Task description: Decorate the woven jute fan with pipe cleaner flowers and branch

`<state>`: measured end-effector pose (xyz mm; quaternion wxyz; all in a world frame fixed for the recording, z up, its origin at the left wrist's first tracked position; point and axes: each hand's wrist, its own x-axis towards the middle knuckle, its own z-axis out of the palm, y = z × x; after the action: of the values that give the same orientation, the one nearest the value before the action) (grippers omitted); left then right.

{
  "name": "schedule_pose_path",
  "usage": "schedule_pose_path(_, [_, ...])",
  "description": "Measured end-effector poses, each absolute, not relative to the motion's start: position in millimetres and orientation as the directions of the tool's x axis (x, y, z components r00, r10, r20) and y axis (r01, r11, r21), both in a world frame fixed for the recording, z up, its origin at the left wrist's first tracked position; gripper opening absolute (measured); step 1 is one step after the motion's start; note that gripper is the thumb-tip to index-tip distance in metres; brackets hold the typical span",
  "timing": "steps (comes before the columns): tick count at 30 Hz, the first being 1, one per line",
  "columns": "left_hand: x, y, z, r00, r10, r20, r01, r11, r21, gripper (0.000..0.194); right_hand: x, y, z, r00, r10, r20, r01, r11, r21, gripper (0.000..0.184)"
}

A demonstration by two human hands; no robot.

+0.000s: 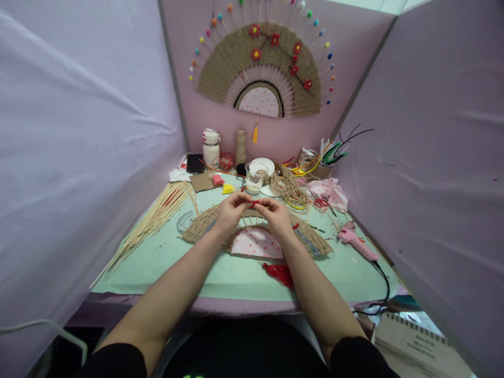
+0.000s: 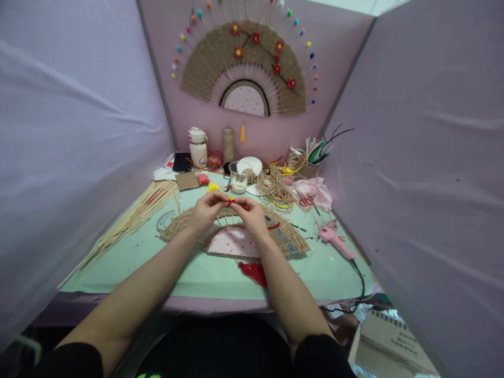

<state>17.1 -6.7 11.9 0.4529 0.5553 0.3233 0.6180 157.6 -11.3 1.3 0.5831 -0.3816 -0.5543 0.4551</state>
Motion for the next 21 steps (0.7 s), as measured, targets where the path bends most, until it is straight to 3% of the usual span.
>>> schedule_pose_path(6, [18.8,-6.2,11.8,0.045,0.956,0.29,-0.227,-0.273,0.935,0.014,156.7,-14.7,5.9,-0.012,0.933,0.359,0.014,0.359,-0.933,0.016])
schedule_pose_path(12, [18.0,-4.5,10.3,0.135,0.979,0.155,-0.376,-0.094,0.922,0.024,159.0,-12.7,2.8,-0.029,0.902,0.43,0.14,0.429,-0.892,0.015])
schedule_pose_path(21, [15.7,-1.5,7.5,0.187,0.977,0.107,-0.472,-0.007,0.882,0.031,164.4,-14.9,5.9,-0.077,0.769,0.634,0.394,0.608,-0.689,0.018])
